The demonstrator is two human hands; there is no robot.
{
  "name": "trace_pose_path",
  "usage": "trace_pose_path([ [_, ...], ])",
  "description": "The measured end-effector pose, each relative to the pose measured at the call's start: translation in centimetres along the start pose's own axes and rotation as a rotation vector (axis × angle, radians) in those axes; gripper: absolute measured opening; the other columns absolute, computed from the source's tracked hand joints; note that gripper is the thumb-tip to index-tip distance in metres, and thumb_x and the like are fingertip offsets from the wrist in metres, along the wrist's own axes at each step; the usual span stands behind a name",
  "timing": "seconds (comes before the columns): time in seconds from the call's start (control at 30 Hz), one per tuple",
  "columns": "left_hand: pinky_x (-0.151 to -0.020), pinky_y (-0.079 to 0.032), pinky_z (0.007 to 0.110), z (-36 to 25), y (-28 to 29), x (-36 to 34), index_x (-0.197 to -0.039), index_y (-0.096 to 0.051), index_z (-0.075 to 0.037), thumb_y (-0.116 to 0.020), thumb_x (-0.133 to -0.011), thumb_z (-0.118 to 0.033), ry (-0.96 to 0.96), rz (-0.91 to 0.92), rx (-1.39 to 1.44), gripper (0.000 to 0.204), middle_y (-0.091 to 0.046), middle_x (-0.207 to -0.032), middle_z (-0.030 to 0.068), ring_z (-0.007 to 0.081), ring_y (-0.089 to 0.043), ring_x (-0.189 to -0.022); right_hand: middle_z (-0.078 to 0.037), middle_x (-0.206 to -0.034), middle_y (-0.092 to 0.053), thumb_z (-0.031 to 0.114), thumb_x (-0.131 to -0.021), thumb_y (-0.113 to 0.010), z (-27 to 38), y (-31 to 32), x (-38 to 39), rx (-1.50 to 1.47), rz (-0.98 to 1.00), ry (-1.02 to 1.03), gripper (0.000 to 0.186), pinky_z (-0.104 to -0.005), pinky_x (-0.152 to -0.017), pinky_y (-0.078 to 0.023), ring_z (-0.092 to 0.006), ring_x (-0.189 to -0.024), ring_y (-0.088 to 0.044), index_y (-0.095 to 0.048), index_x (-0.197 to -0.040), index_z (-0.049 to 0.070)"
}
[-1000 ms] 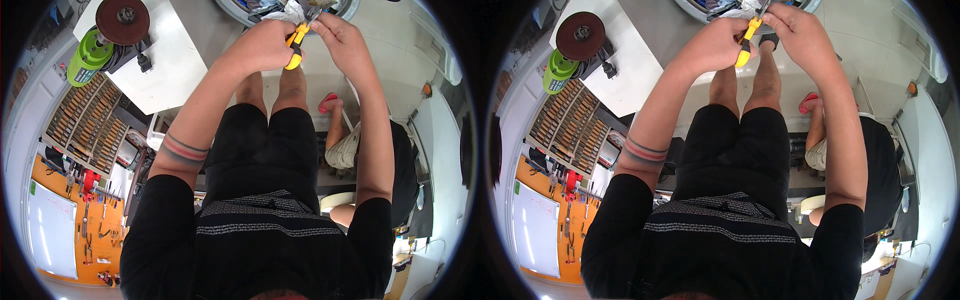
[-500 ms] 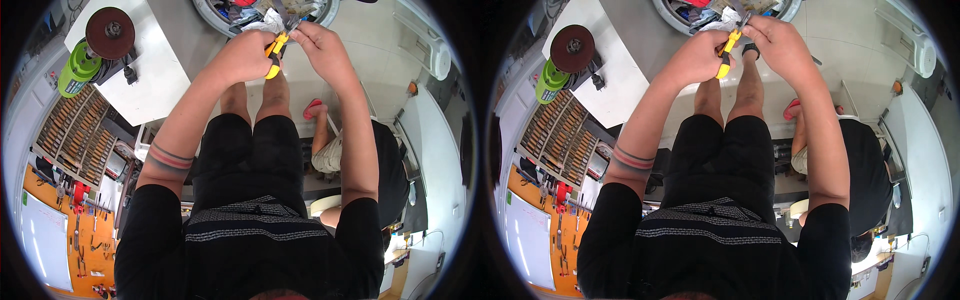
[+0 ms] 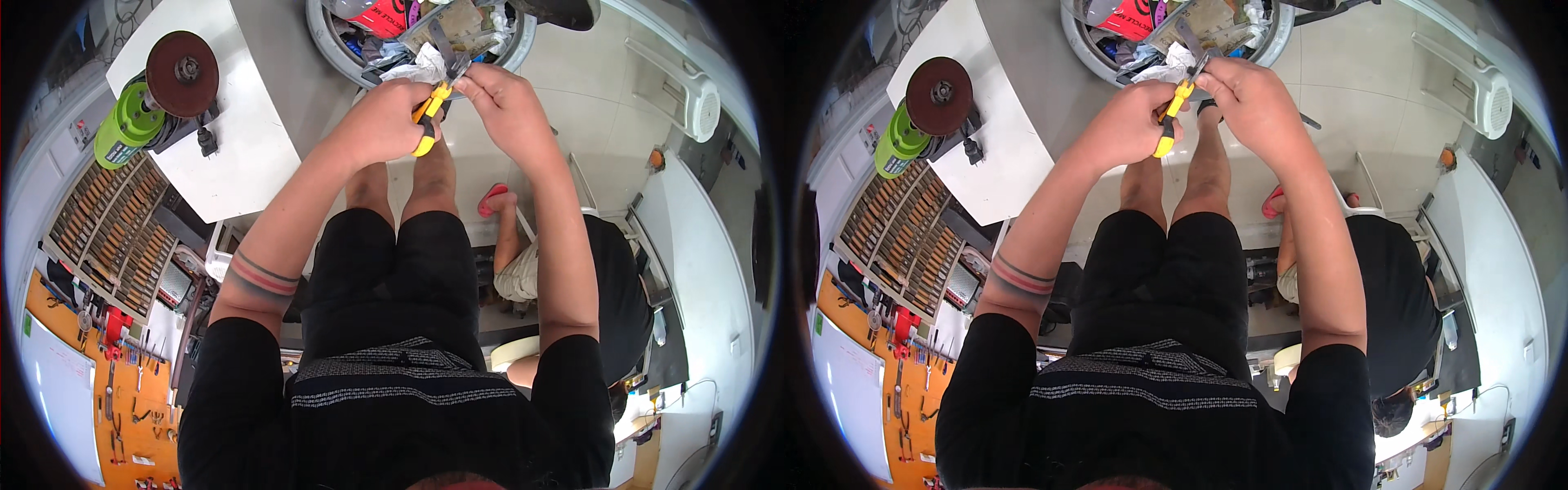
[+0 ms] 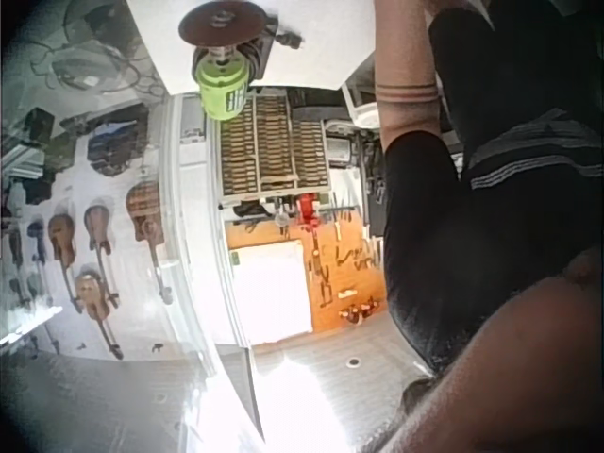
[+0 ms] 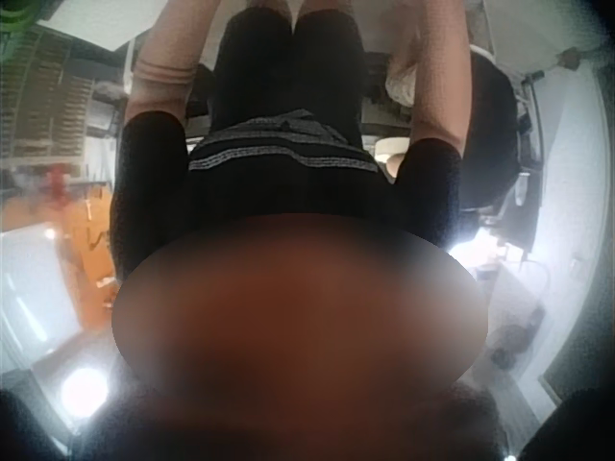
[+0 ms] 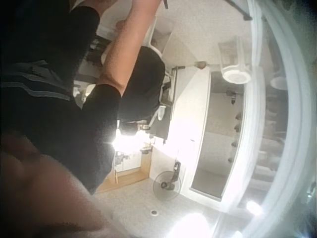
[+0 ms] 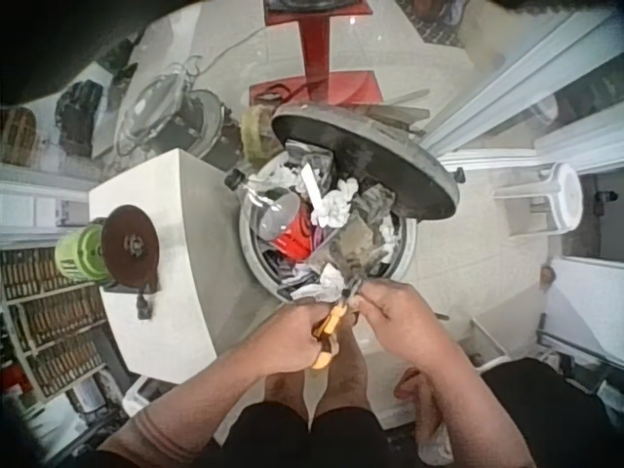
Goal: The person uses yellow-handled shears to cut or scrape a piece of material above a trash bin, then applies a small red-handled tool to a rotating buffing wheel on a bench.
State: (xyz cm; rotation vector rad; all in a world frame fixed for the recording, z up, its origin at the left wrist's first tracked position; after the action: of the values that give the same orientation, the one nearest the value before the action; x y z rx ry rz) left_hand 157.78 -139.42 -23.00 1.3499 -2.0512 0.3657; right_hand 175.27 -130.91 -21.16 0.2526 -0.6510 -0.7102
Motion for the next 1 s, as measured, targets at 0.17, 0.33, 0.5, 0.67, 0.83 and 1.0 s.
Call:
trace_pose_path([
  [0.17,-0.080,-0.057,0.037,0.3,0.0,-0.2,-0.118,-0.073,0.006,-0.080,-0.083,-0.004,-0.015,0.002,-0.043,0.037,-0.071,-0.101,0.0174,0.0242,-0.071,-0.087,-0.021,-0.088,-0.063,0.022,-0.107,-0.067,-0.2,-0.4,0.4,-0.058,-0.037,-0.020,0.024,-0.0475,-0.075,-0.050,-0.0425,-0.080,-0.060,-0.065,-0.102,-0.002],
  [0.33,-0.080,-0.057,0.037,-0.7,0.3,-0.3,-0.116,-0.074,0.005,-0.079,-0.083,-0.002,0.004,0.000,-0.034,0.035,-0.070,-0.102,0.0173,0.0240,-0.072,-0.088,-0.022,-0.088,-0.064,0.021,-0.106,-0.067,0.0,0.2,-0.1,0.016,-0.011,0.005,0.023,-0.0476,-0.075,-0.050,-0.0430,-0.081,-0.061,-0.065,-0.102,-0.002],
  [0.5,-0.080,-0.057,0.038,0.6,-0.1,-0.2,-0.117,-0.074,0.004,-0.080,-0.082,-0.002,-0.048,-0.056,-0.057,0.036,-0.070,-0.102,0.0177,0.0254,-0.072,-0.089,-0.022,-0.087,-0.064,0.021,-0.106,-0.066,-0.2,-0.1,0.1,-0.033,-0.021,-0.022,0.023,-0.0484,-0.075,-0.050,-0.0436,-0.081,-0.062,-0.066,-0.101,-0.001],
  [0.67,-0.077,-0.055,0.041,-0.8,0.4,-0.5,-0.114,-0.073,0.005,-0.079,-0.082,-0.002,-0.075,-0.022,-0.200,0.034,-0.068,-0.101,0.0191,0.0273,-0.070,-0.085,-0.022,-0.086,-0.064,0.021,-0.106,-0.066,-0.3,-0.2,0.3,0.021,0.022,0.011,0.023,-0.0486,-0.075,-0.050,-0.0438,-0.081,-0.061,-0.066,-0.100,-0.001],
  [0.83,-0.076,-0.055,0.041,-0.3,0.3,-0.5,-0.114,-0.072,0.006,-0.080,-0.081,-0.004,-0.091,-0.065,-0.112,0.035,-0.066,-0.100,0.0199,0.0305,-0.069,-0.083,-0.022,-0.086,-0.064,0.021,-0.106,-0.066,0.2,0.7,-0.2,0.006,0.008,-0.017,0.024,-0.0484,-0.074,-0.050,-0.0432,-0.080,-0.061,-0.066,-0.100,-0.001],
  [1.0,-0.076,-0.055,0.041,-0.1,0.3,-0.6,-0.115,-0.071,0.007,-0.081,-0.081,-0.005,-0.089,-0.056,-0.036,0.037,-0.066,-0.100,0.0198,0.0313,-0.067,-0.082,-0.021,-0.086,-0.065,0.021,-0.107,-0.066,-0.3,0.4,-0.2,0.009,0.002,-0.034,0.023,-0.0476,-0.075,-0.051,-0.0423,-0.079,-0.061,-0.066,-0.101,-0.001],
])
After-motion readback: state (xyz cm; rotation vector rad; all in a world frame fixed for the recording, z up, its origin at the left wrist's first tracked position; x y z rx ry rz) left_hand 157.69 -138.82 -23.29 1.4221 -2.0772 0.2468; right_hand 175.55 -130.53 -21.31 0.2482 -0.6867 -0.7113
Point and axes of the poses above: each hand's wrist, its own x-axis away from the middle knuckle, its own y-axis out of the back of the hand, z = x × y, the point moved 4 cm from there along -x, towards the middle knuckle
